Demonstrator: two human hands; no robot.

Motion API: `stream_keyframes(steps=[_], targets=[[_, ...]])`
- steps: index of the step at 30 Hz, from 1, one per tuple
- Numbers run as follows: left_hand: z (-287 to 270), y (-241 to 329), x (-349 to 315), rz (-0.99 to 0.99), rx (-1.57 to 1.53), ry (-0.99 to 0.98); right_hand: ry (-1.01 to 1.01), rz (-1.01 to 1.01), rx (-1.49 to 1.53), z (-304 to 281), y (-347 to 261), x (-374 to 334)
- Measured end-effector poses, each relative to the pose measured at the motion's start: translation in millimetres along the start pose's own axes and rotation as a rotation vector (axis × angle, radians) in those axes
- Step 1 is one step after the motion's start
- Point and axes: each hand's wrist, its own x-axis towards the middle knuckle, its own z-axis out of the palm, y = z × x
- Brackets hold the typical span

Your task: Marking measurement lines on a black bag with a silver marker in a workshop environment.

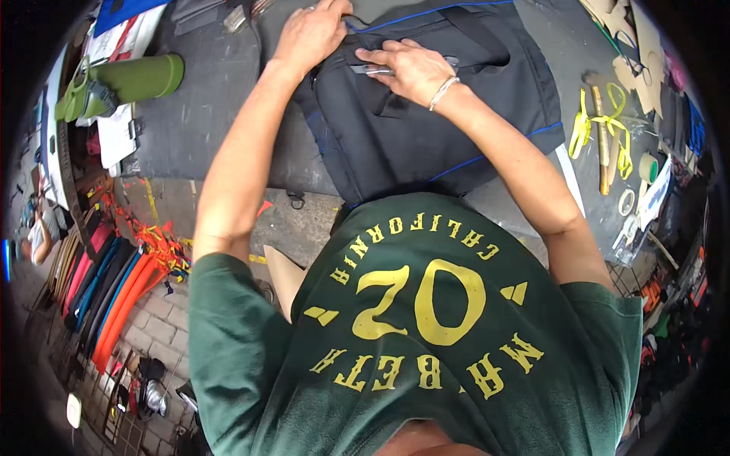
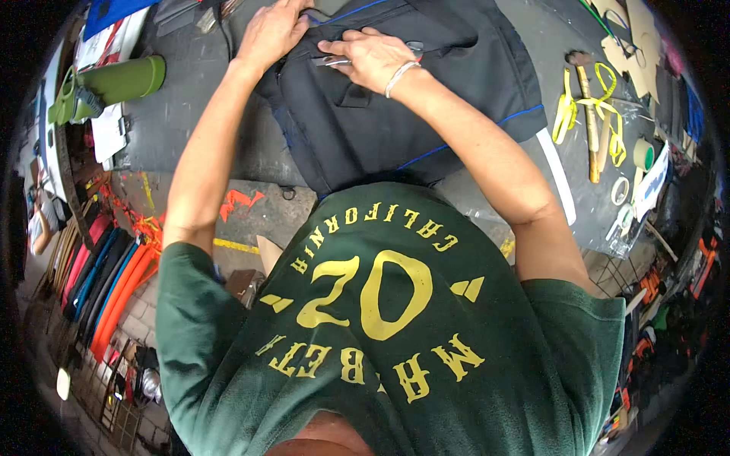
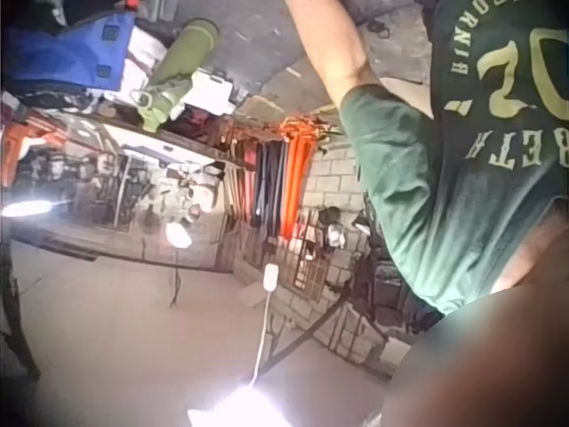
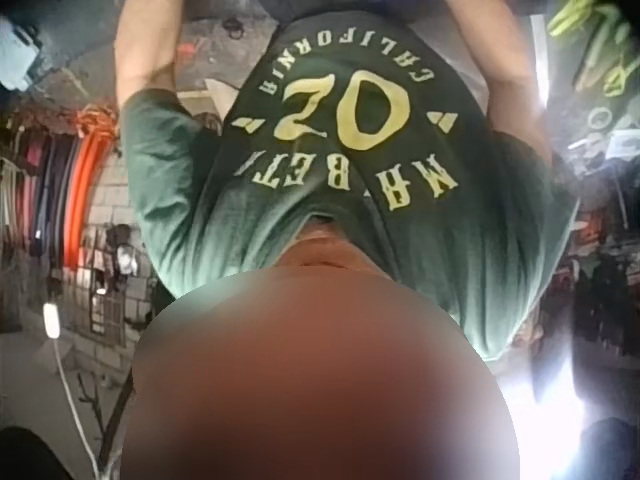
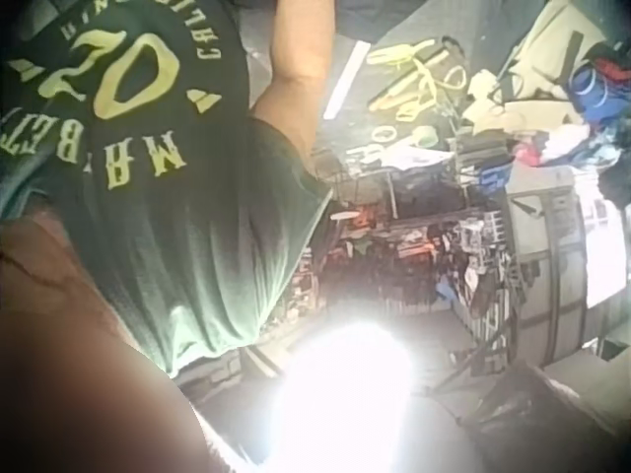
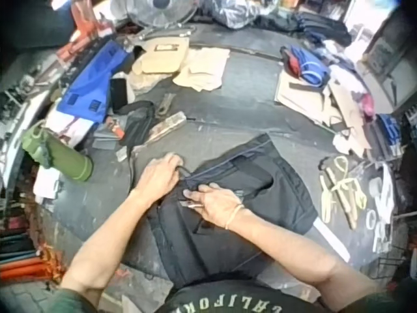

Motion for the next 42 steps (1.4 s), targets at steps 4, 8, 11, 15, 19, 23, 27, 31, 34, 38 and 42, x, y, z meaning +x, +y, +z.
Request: stream_keyframes(steps=[4,8,11,15,19,23,27,31,34,38,42], targets=[[-6,4,-13,-0.112,-0.172,-0.063,-0.197,0.114,0.08,-11,7,8],[-13,21,-25,-0.294,-0.14,-0.146,-0.251,0.273,0.288,-24,9,14],[-26,25,-30,-0.361,-0.301,-0.208,-0.197,0.308,0.39,-31,-1,11],[-36,32,-36,-0.401,-0.787,-0.185,0.154,0.273,0.368,-33,-30,-2],[-44,44,-41,-0.649,-1.433,-0.069,0.244,0.323,0.321,-41,-48,-15],[-59,67,-39,-0.73,-2.028,0.017,0.115,0.357,0.678,-58,-50,-37],[-63,107,-50,-0.664,-1.861,0.207,0.174,0.495,1.223,-72,-57,-51],[-77,121,-66,-0.697,-1.621,0.145,0.278,0.369,1.132,-77,-68,-56],[-92,118,-78,-0.768,-1.899,-0.087,0.375,0.323,1.167,-78,-73,-60],[-96,128,-86,-0.628,-1.846,-0.079,0.267,0.309,0.966,-94,-76,-66],[-96,148,-90,-0.589,-1.8,0.058,0.304,0.195,0.355,-141,-92,-81]])
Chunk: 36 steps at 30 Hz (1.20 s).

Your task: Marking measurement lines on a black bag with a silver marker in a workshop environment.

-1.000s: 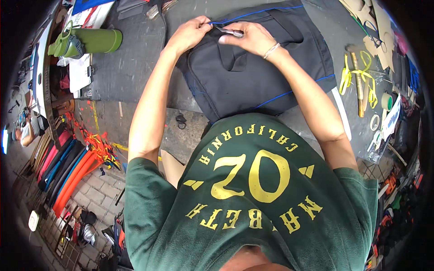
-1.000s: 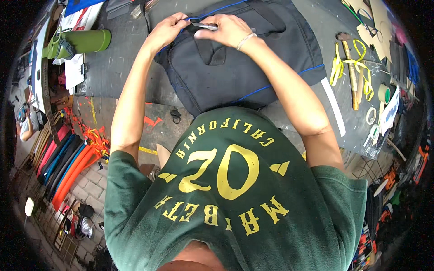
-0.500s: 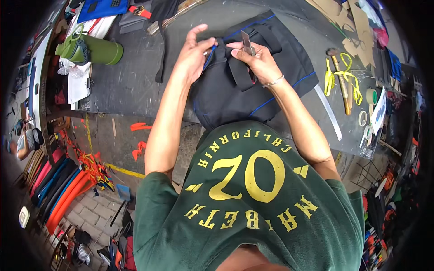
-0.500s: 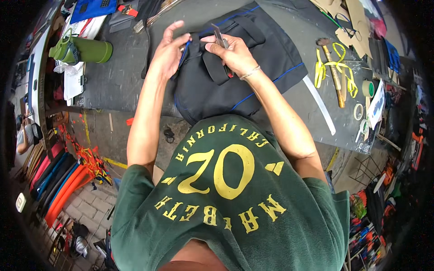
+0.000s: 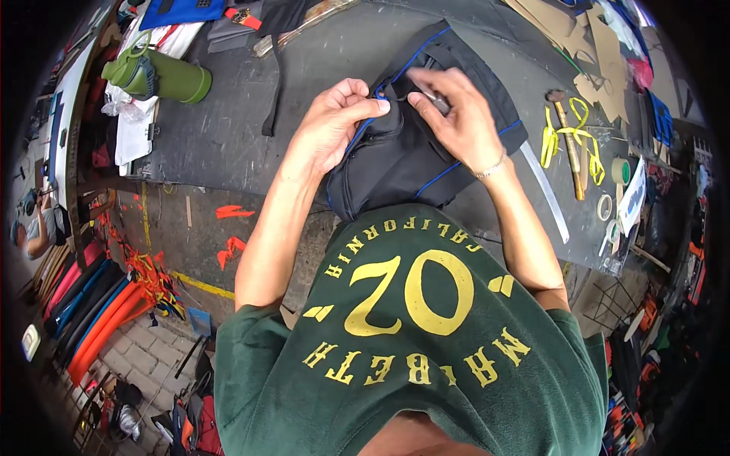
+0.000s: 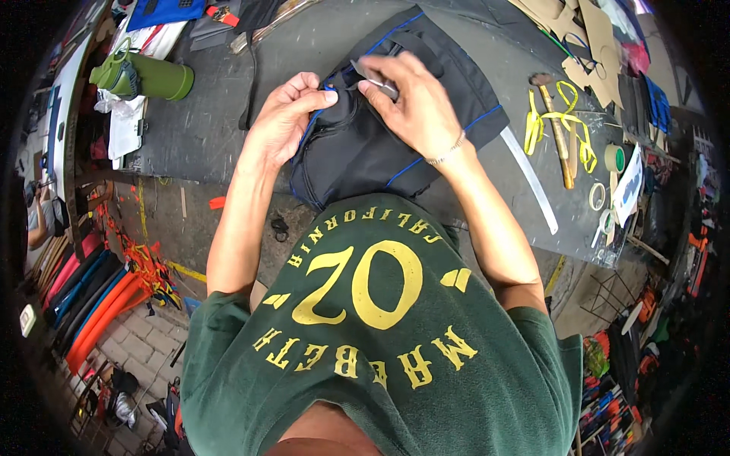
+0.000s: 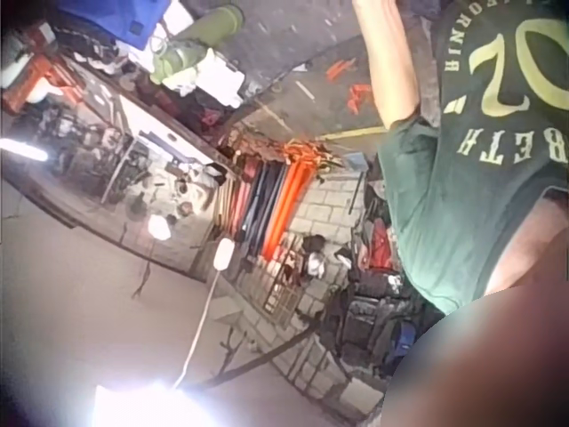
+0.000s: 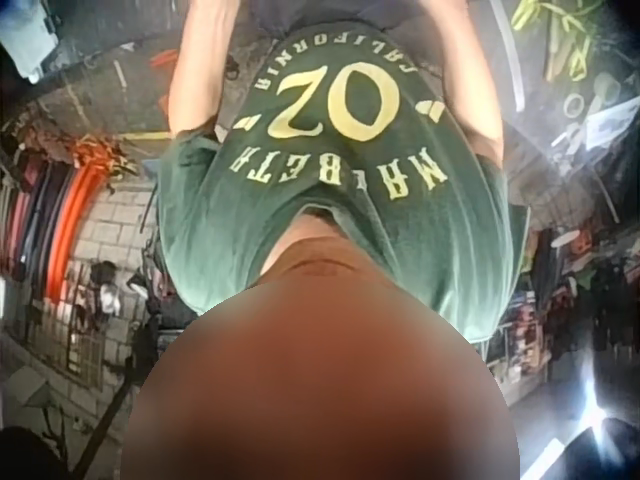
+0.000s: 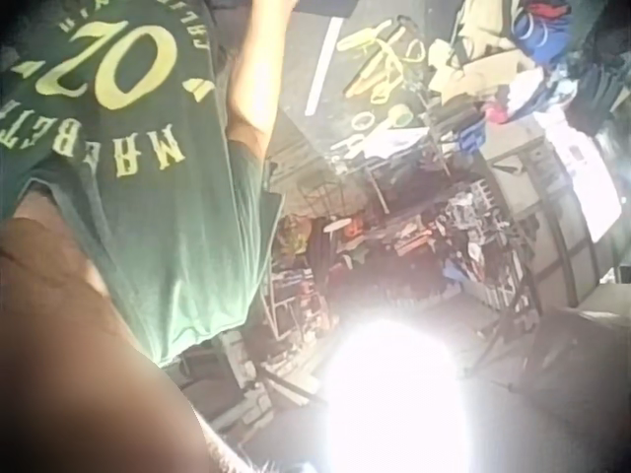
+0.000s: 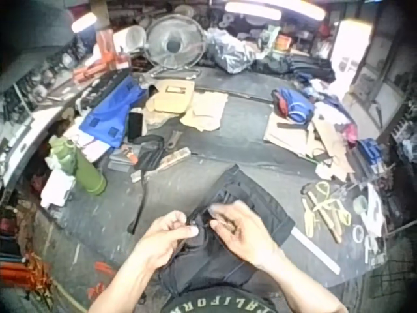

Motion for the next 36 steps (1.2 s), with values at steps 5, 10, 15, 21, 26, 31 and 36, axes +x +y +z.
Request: stream_keyframes(steps=[5,10,15,21,26,31,36], targets=[[20,-8,-11,0.018,-0.16,0.026,0.048,0.015,-0.098,-25,-52,-28],[25,-13,-15,0.004,-0.271,-0.009,-0.054,0.029,-0.123,-11,-53,-34],[27,-17,-18,-0.008,-0.312,0.014,-0.04,0.005,-0.084,-9,-44,-37],[31,-21,-21,-0.007,-0.316,0.062,-0.015,0.082,-0.081,1,-41,-44],[33,-23,-23,0.056,-0.285,0.148,0.024,0.086,-0.022,5,-32,-44],[33,-28,-21,0.037,-0.283,0.111,-0.003,0.168,0.028,6,-23,-37],[32,-27,-23,0.033,-0.267,0.106,0.064,0.2,0.132,-3,-11,-25]])
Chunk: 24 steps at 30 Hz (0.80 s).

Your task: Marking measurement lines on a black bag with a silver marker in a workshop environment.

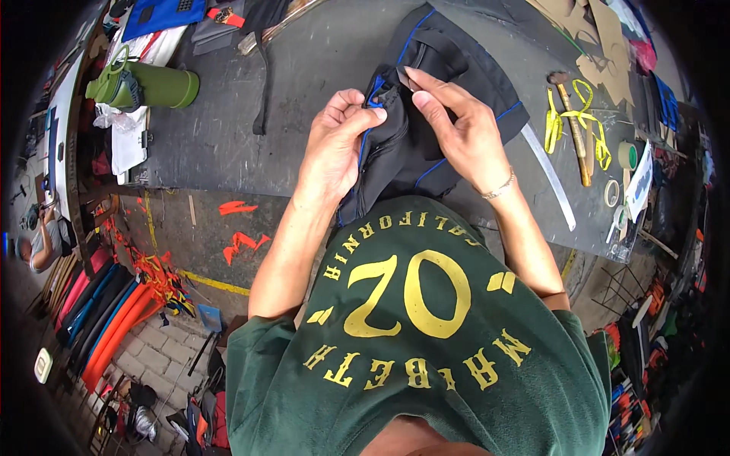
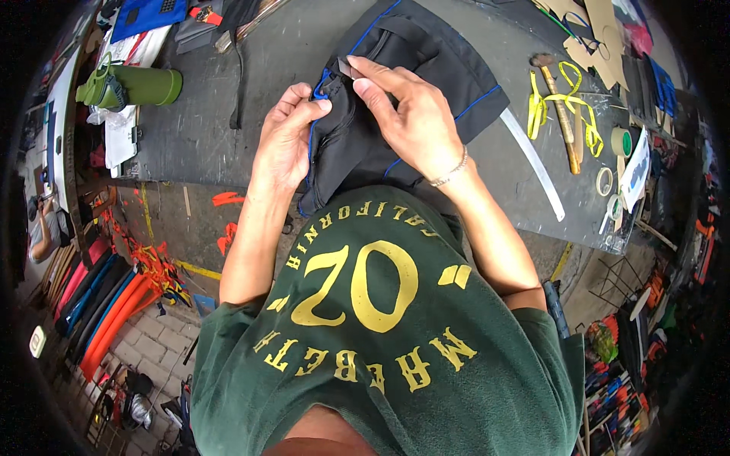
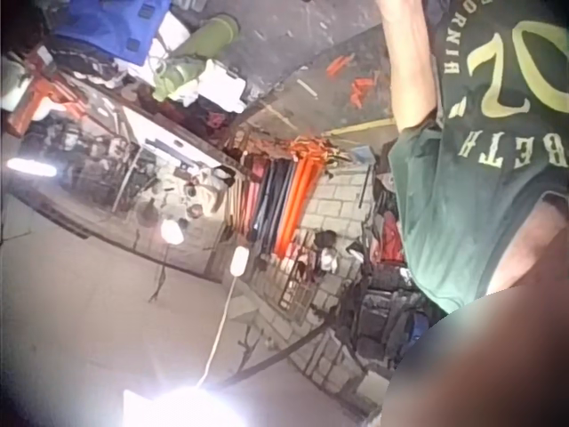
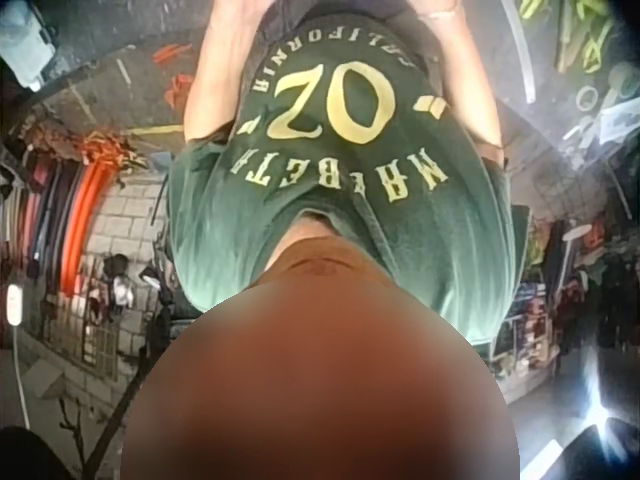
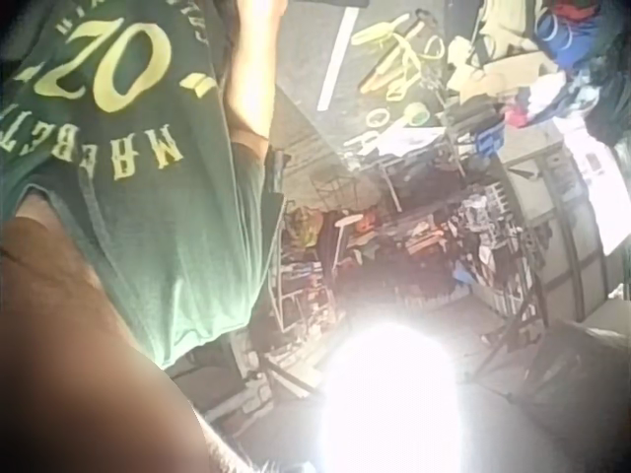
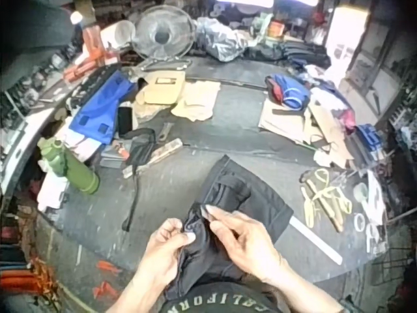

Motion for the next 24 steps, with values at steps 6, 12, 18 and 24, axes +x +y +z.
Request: stream_keyframes(steps=[6,12,18,24], targets=[[8,5,0,0.047,0.115,0.049,0.025,-0.144,-0.052,-1,-20,-12],[12,-2,-7,0.047,0.064,0.061,-0.018,-0.033,-0.051,4,-21,-28],[13,-1,-10,0.049,0.058,0.088,-0.076,-0.016,-0.02,14,-10,-23],[12,1,-9,0.07,0.146,0.098,-0.116,-0.057,0.002,17,4,-20]])
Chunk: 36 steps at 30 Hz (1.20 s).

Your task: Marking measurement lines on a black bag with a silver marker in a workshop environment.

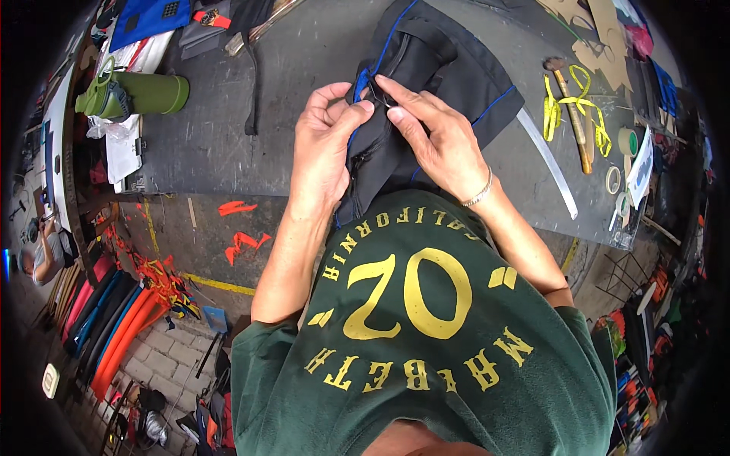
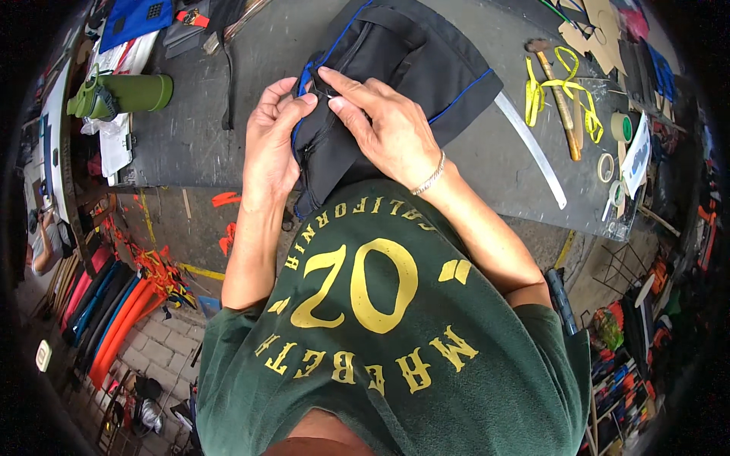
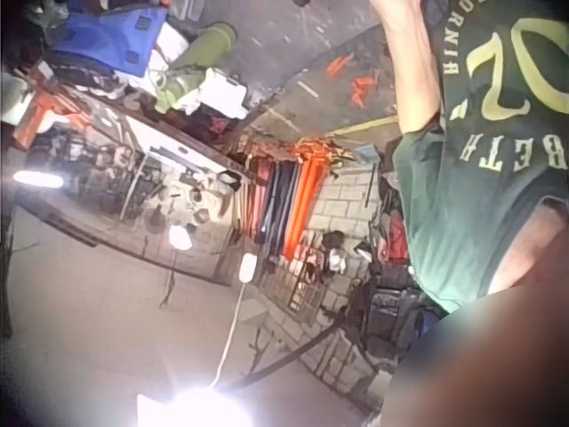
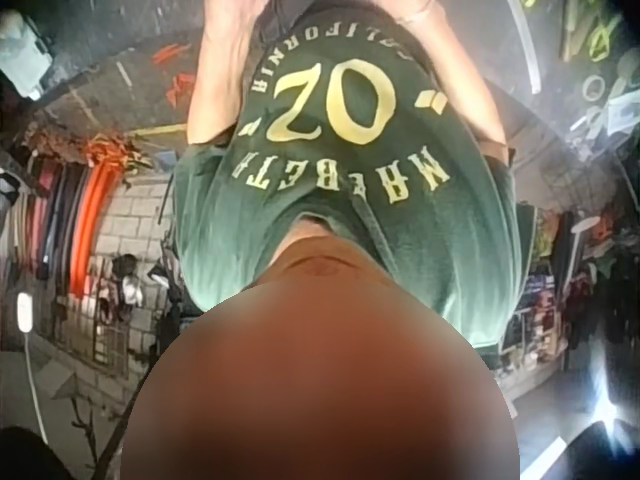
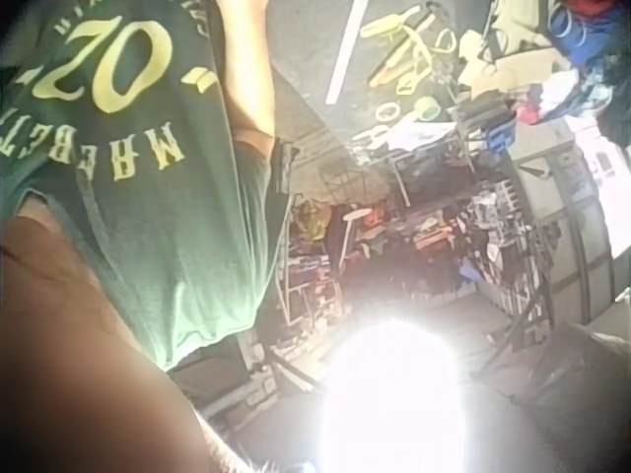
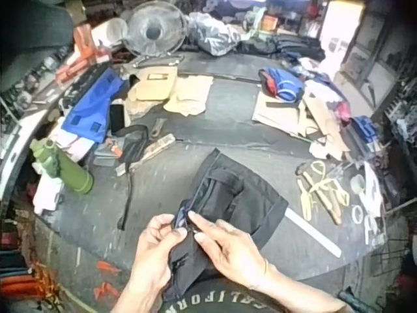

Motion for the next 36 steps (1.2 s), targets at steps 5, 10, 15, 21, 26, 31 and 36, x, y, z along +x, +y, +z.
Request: stream_keyframes(steps=[5,10,15,21,26,31,36], targets=[[-12,3,7,0.067,0.13,0.004,0.117,-0.072,0.18,11,29,19],[-61,-8,10,0.036,0.262,0.083,0.531,0.355,0.287,-81,71,46],[-127,42,67,0.258,1.266,0.359,0.302,0.265,0.759,-163,65,22],[-92,24,88,0.819,1.507,0.081,-0.229,0.257,0.497,-154,21,-38],[-82,-1,134,0.538,1.475,0.103,-0.597,0.434,0.129,-149,39,-75],[-71,-53,185,0.777,1.647,0.382,-0.286,0.337,-0.146,-128,94,-44],[-66,-84,206,0.849,1.714,0.36,0.098,0.191,-0.33,-45,160,47]])
